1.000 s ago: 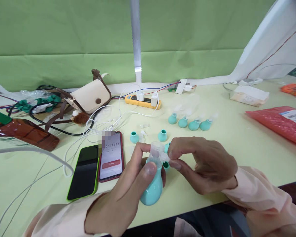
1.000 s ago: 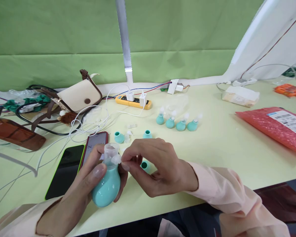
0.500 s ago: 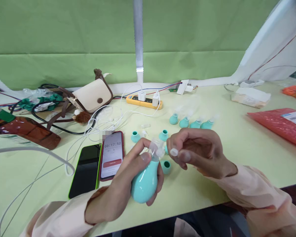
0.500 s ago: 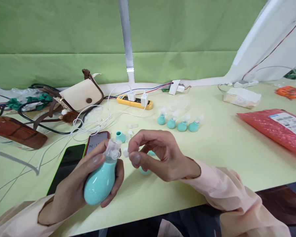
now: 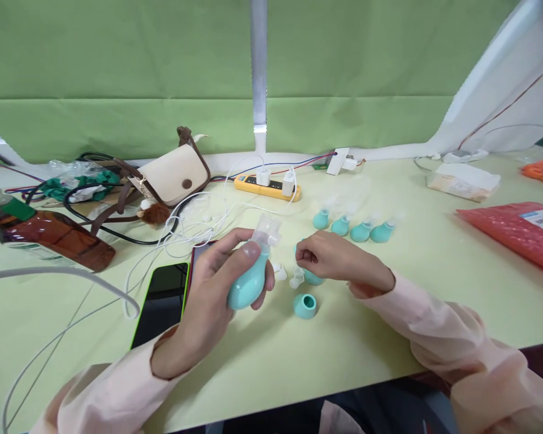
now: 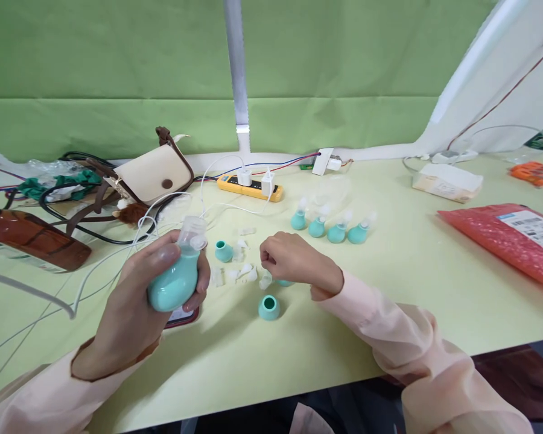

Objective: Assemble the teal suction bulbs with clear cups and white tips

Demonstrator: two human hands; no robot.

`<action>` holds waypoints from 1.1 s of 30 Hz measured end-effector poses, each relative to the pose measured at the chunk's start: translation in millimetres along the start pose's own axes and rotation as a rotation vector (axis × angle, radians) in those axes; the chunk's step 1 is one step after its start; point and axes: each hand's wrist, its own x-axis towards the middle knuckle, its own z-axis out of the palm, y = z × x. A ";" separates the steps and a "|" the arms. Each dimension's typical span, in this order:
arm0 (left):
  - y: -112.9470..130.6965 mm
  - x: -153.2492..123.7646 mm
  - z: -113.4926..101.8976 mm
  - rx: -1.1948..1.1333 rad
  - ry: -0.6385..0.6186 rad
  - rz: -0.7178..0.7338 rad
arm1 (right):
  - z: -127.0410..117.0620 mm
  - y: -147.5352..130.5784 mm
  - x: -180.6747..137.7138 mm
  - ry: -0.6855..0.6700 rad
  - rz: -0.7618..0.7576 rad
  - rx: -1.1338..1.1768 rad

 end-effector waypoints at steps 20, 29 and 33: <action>8.3 3.6 -8.0 0.506 0.005 0.082 | -5.2 -11.0 -2.7 0.370 -0.002 0.376; -26.6 -2.0 7.3 1.016 -0.223 0.089 | 1.8 -43.3 -22.4 0.459 -0.303 0.298; -28.5 -5.5 10.7 1.055 -0.316 0.114 | 14.4 -42.4 -22.0 0.575 -0.395 0.221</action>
